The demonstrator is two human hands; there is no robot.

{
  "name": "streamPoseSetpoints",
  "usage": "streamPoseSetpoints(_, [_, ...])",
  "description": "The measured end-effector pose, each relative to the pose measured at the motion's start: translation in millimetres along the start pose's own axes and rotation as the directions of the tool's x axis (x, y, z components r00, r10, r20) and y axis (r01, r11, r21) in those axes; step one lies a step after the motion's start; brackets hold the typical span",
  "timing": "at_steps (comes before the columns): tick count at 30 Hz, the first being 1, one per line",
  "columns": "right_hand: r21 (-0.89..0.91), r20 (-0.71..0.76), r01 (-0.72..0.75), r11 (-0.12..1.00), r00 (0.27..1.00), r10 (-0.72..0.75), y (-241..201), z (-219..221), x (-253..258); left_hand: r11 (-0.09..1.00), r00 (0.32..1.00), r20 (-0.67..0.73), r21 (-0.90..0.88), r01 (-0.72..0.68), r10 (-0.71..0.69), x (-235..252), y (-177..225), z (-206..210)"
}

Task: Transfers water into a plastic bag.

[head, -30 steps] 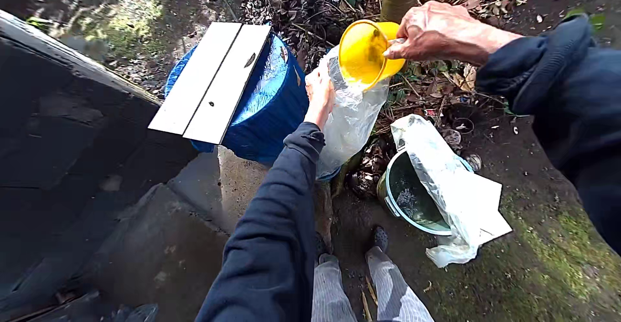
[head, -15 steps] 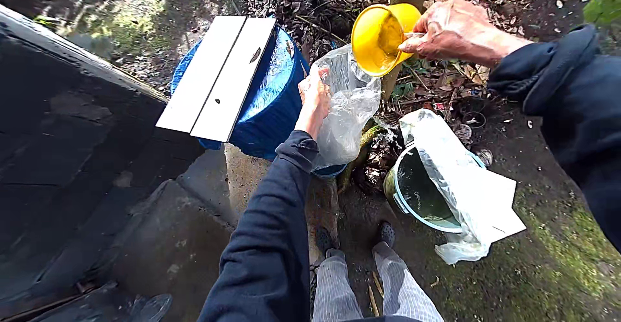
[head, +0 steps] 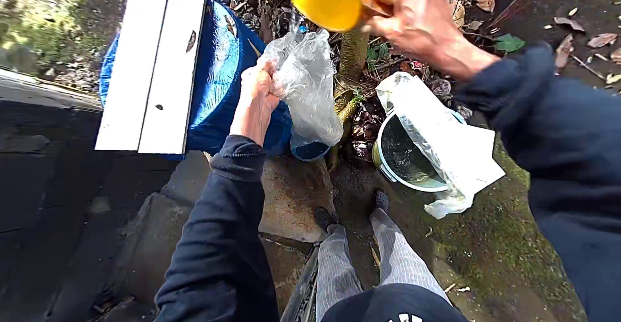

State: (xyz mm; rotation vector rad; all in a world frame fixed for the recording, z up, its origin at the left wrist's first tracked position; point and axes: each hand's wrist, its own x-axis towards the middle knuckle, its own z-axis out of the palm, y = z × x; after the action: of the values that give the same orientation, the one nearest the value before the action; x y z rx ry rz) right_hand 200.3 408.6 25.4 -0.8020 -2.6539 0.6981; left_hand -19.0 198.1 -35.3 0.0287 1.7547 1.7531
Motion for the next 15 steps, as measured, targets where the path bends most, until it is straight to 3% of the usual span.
streamPoseSetpoints(3, [0.3, 0.066, -0.223, 0.927, 0.975, 0.212, 65, 17, -100, 0.997, 0.998, 0.037, 0.048, 0.055, -0.057, -8, -5, -24])
streamPoseSetpoints(5, [0.402, 0.209, -0.459, 0.793, 0.889, 0.408, 114, 53, -185, 0.99, 0.988, 0.124, 0.118, 0.074, -0.089, -18, -7, -38])
streamPoseSetpoints(9, [0.258, 0.495, -0.832, 0.491, 0.55, 0.672, 207, 149, -295, 0.986, 0.988, 0.097, 0.128, 0.104, -0.117, -26, -10, -45])
streamPoseSetpoints(12, [0.13, 0.61, -0.922, 0.364, 0.364, 0.704, 254, 223, -343, 0.983, 0.989, 0.089, 0.146, 0.107, -0.12, -38, -17, -55])
streamPoseSetpoints(15, [0.002, 0.682, -0.958, 0.286, 0.211, 0.701, 289, 296, -351, 0.963, 0.991, 0.059, 0.247, 0.103, -0.121, -43, -19, -63])
